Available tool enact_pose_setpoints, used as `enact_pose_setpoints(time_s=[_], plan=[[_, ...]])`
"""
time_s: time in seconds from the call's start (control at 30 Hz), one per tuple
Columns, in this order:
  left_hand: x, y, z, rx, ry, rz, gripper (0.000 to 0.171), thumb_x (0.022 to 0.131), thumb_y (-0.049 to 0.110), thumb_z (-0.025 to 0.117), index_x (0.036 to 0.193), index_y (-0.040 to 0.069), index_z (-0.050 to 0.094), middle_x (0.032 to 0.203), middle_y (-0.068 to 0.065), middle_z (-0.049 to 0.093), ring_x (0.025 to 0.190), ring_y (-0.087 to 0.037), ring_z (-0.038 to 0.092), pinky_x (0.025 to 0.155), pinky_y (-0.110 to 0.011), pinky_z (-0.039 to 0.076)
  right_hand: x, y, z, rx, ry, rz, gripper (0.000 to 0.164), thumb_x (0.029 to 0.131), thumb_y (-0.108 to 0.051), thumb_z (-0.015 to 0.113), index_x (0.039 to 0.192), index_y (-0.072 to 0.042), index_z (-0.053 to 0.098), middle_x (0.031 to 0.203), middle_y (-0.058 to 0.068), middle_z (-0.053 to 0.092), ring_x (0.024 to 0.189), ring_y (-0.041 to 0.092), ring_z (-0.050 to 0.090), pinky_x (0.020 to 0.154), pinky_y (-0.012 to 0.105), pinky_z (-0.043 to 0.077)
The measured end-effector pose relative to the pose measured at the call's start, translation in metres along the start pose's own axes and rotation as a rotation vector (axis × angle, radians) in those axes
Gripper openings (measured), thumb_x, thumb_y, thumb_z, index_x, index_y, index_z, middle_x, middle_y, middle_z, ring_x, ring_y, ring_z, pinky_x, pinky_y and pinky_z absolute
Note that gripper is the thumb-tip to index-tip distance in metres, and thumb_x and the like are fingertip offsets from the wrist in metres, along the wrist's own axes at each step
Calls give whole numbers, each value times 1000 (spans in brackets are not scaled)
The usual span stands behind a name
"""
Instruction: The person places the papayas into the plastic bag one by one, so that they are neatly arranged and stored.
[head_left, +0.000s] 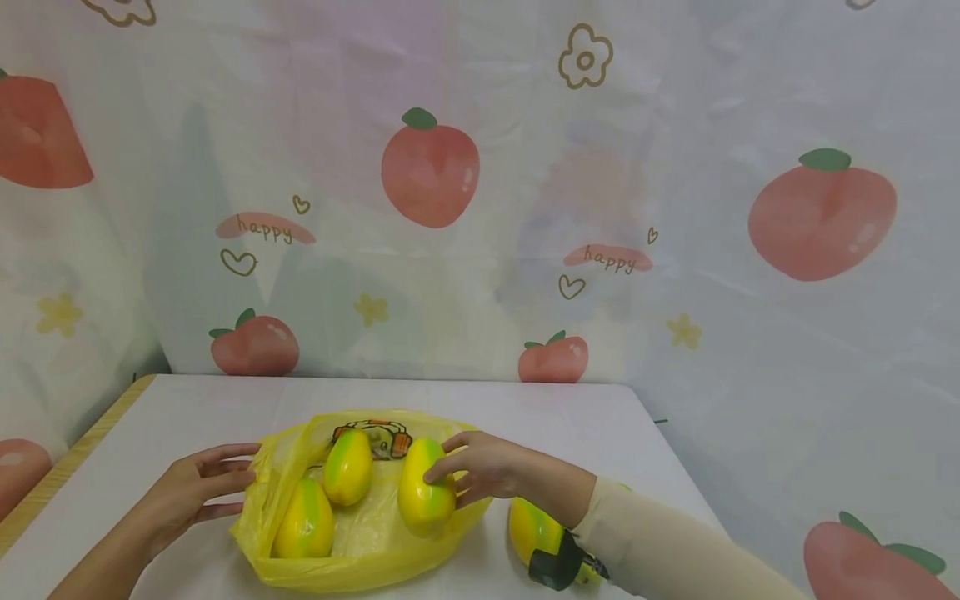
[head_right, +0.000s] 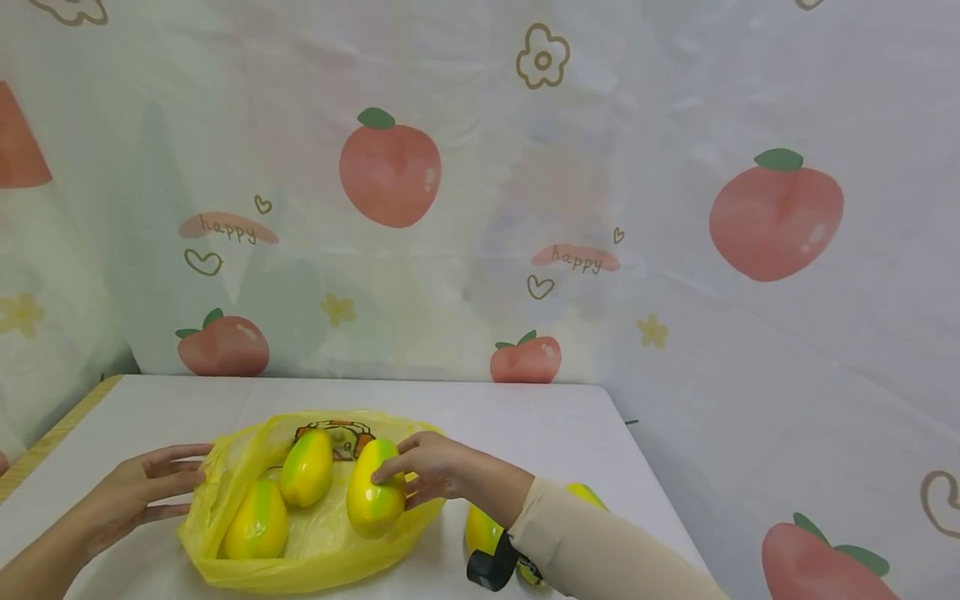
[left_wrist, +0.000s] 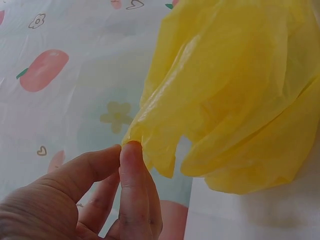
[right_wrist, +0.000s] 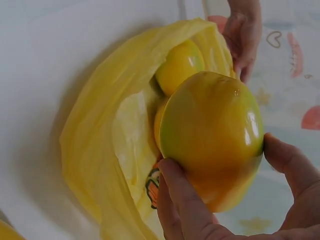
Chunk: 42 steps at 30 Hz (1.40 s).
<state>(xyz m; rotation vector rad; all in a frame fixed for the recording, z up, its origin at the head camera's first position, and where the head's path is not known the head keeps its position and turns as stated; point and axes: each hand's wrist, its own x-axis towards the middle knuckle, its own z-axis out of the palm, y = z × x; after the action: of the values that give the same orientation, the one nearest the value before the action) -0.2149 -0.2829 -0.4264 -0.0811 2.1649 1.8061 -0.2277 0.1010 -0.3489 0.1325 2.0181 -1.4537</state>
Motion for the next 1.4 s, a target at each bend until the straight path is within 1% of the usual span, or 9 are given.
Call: enact_pose_setpoints(time_s=[0.27, 0.43, 0.57, 0.73, 0.83, 0.97, 1.17, 1.4], plan=[[1, 0, 0, -2, 17, -10, 65, 94, 29, 69, 147, 2, 42, 123, -5, 63, 98, -12, 66, 85, -39, 60, 10, 9, 11, 0, 4, -6, 67, 84, -9, 76, 139, 5, 40, 128, 24, 50, 115, 46, 58, 90, 53, 55], [1, -2, 0, -6, 9, -4, 66, 94, 29, 69, 147, 1, 42, 121, -4, 63, 98, -11, 65, 86, -39, 59, 15, 14, 24, -4, 9, -11, 64, 83, -8, 76, 136, 4, 43, 126, 24, 50, 114, 46, 57, 90, 54, 55], [-1, -4, 0, -4, 2, -3, 67, 94, 30, 68, 147, 0, 40, 120, -3, 63, 98, -11, 65, 86, -38, 59, 21, 19, 35, -2, 14, -18, 62, 82, -6, 77, 134, 4, 46, 125, 25, 51, 113, 47, 57, 87, 54, 57], [-1, -3, 0, -9, 10, -1, 67, 94, 29, 68, 148, 0, 39, 119, -3, 63, 97, -10, 65, 86, -38, 60, 27, 23, 43, 16, 12, -22, 60, 81, -6, 77, 132, 2, 47, 122, 25, 52, 112, 46, 58, 86, 53, 57], [-2, -2, -1, -10, -4, 17, 66, 95, 28, 67, 147, -1, 39, 120, -3, 63, 97, -10, 65, 86, -38, 60, 29, 24, 45, 22, 9, -22, 60, 81, -5, 77, 132, 2, 47, 121, 25, 53, 111, 46, 58, 86, 53, 57], [-2, -1, -1, -23, -16, 29, 62, 95, 26, 67, 146, 1, 42, 117, -1, 63, 98, -10, 65, 86, -38, 59, 32, 26, 49, 18, 6, -23, 60, 81, -5, 77, 132, 2, 47, 121, 25, 53, 110, 46, 59, 86, 52, 58], [-3, -1, -1, -29, -26, 35, 62, 95, 25, 67, 146, 1, 42, 116, 0, 63, 97, -9, 66, 86, -38, 59, 37, 29, 55, -9, -13, -9, 57, 81, -7, 78, 130, 2, 50, 117, 23, 53, 106, 42, 61, 86, 51, 58], [-4, 0, 1, -19, -7, 23, 64, 95, 26, 67, 147, -1, 40, 117, -1, 63, 97, -9, 65, 85, -38, 60, 41, 28, 61, -67, -13, 18, 54, 81, -11, 80, 126, -1, 52, 113, 19, 55, 103, 38, 61, 85, 48, 59]])
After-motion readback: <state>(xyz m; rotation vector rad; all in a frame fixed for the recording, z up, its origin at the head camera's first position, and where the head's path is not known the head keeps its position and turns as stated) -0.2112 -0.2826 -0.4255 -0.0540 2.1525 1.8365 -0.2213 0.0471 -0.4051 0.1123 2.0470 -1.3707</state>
